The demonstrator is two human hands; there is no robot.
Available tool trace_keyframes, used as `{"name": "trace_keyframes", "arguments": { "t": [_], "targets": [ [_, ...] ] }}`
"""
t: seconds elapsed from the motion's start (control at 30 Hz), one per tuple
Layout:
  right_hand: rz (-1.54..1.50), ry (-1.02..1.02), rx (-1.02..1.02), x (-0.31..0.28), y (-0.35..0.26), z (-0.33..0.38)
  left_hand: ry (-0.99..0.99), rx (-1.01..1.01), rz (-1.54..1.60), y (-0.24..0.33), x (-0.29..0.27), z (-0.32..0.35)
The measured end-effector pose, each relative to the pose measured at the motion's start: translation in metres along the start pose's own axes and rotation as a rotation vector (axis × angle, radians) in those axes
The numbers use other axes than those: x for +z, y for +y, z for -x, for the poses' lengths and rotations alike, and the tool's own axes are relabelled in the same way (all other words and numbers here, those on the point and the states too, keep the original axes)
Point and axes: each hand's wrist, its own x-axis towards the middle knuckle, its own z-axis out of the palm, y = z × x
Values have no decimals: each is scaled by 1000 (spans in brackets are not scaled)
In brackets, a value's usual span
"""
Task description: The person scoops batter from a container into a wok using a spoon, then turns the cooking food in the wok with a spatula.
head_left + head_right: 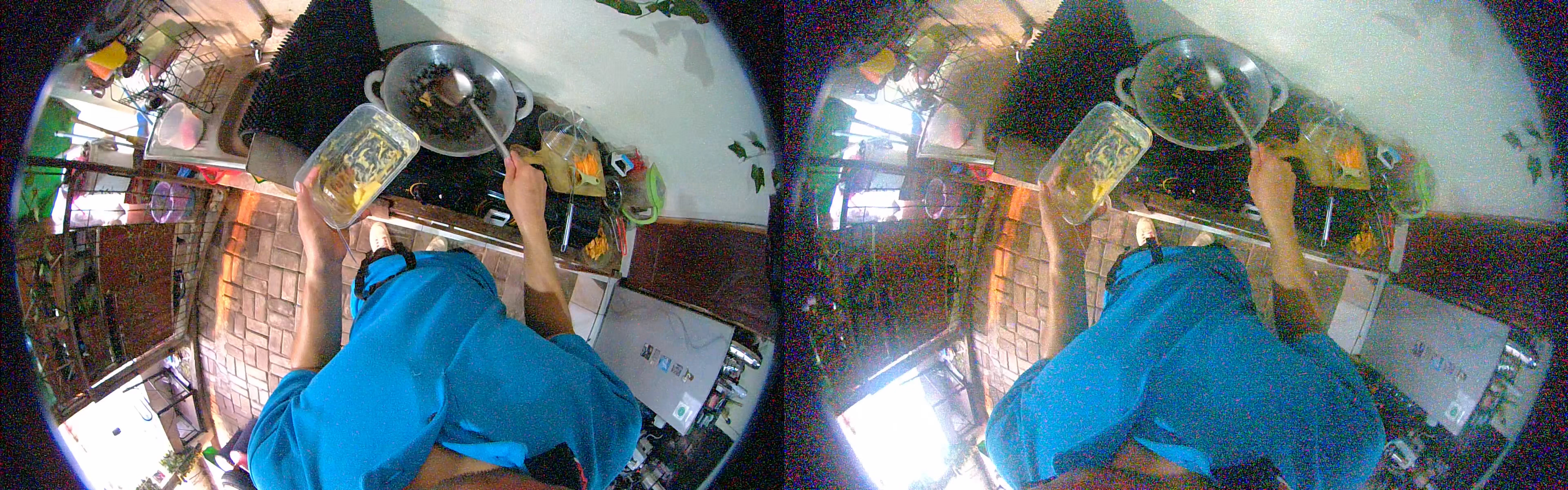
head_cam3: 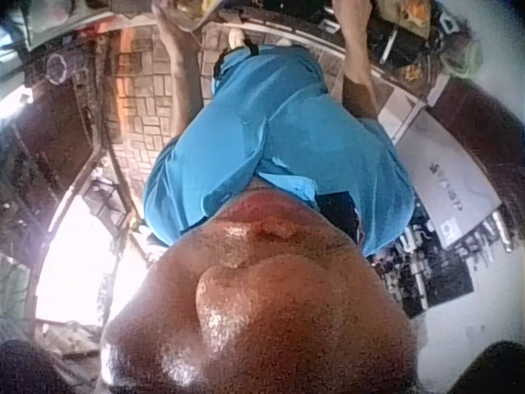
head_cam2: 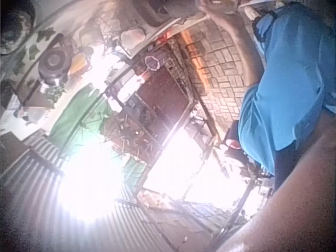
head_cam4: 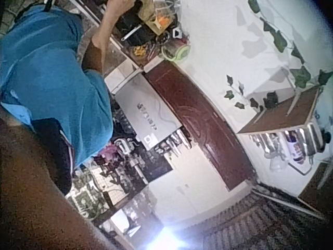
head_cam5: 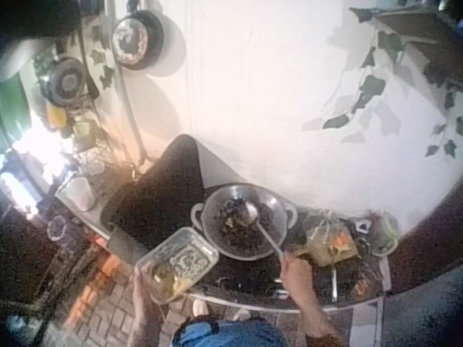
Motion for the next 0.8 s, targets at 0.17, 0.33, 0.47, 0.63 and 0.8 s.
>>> {"name": "trace_keyframes", "arguments": {
  "t": [0.17,0.33,0.47,0.63,0.8],
  "targets": [
    [29,-39,25,-1,6,2,-28,8,17,-4,-2,-2],
    [-59,-98,112,-13,-6,2,14,11,1,-6,-5,-1],
    [-27,-88,95,-6,3,2,29,-2,-3,-5,-2,0],
    [-71,-74,133,-4,-2,2,12,18,12,-6,-5,-2],
    [-129,-17,40,1,-5,0,-15,8,2,-5,-5,-1]
  ]
}}
